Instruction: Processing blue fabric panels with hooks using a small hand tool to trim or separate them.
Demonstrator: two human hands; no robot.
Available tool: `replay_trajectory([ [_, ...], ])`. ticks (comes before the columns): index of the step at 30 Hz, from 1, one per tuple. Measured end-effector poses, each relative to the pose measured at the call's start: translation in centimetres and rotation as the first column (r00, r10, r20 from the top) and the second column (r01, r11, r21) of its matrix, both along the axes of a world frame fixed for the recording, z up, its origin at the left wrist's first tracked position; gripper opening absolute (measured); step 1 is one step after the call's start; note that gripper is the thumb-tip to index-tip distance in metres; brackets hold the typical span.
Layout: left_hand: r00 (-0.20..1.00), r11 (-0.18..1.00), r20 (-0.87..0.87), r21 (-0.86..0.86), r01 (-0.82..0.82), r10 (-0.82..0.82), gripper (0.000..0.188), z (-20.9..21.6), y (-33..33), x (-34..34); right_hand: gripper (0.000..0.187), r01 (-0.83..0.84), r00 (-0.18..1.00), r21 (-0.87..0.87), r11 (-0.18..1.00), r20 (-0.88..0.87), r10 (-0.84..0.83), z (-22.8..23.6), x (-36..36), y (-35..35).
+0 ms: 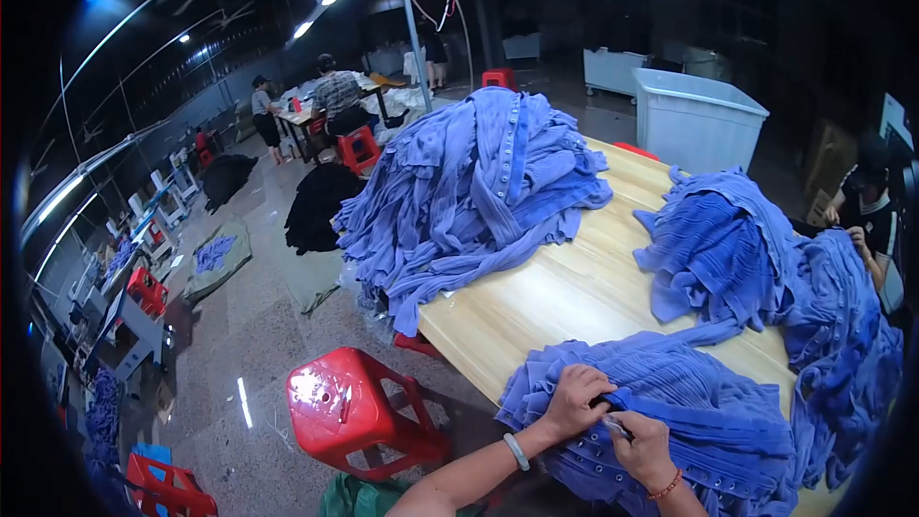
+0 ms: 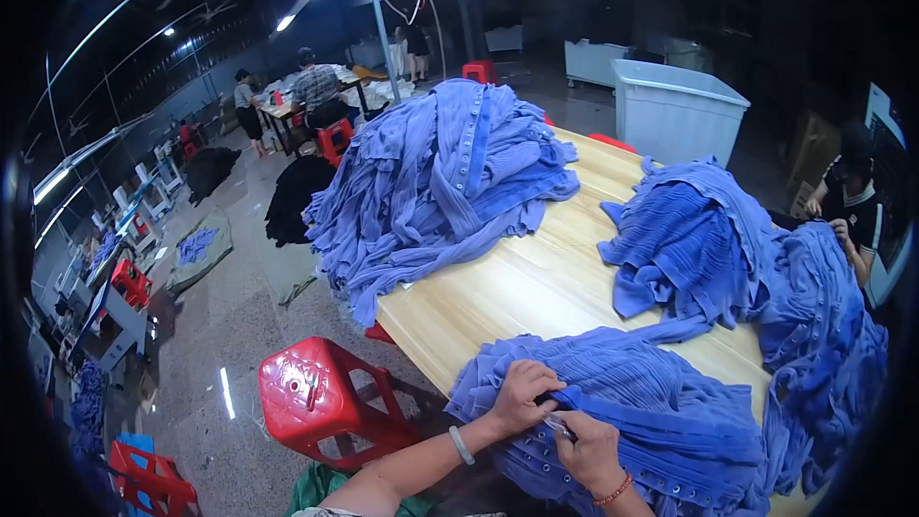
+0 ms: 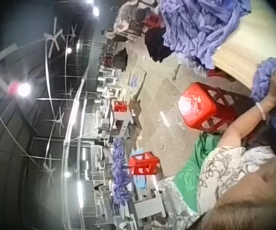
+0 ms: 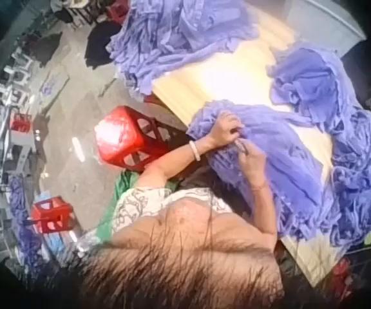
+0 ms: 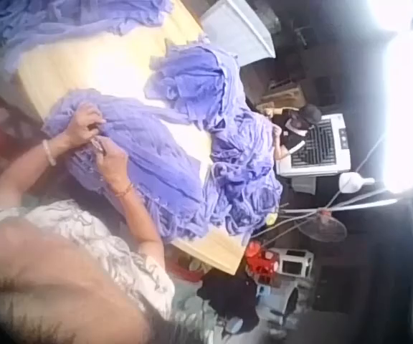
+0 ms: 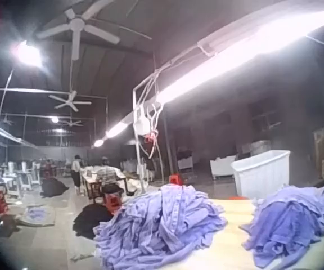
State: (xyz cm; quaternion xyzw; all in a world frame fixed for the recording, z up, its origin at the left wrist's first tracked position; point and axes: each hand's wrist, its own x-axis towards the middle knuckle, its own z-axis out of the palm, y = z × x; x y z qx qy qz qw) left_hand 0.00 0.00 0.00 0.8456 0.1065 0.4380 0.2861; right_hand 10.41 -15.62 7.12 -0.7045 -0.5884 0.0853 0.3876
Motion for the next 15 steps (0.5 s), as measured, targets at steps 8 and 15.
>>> replay_trajectory([
  [8,0.998,0.995,0.021,0.08,-0.055,0.053,0.033,-0.2,-0.4,0.2,0.011,0.093,0.995,-0.016,0.996,-0.044,-0.093,0.6,-0.8,-3.3],
  [15,0.994,0.989,0.028,0.105,-0.107,0.104,0.032,-0.4,-0.1,0.8,0.01,0.192,0.98,-0.022,0.981,-0.042,-0.193,1.0,-0.4,-7.2],
])
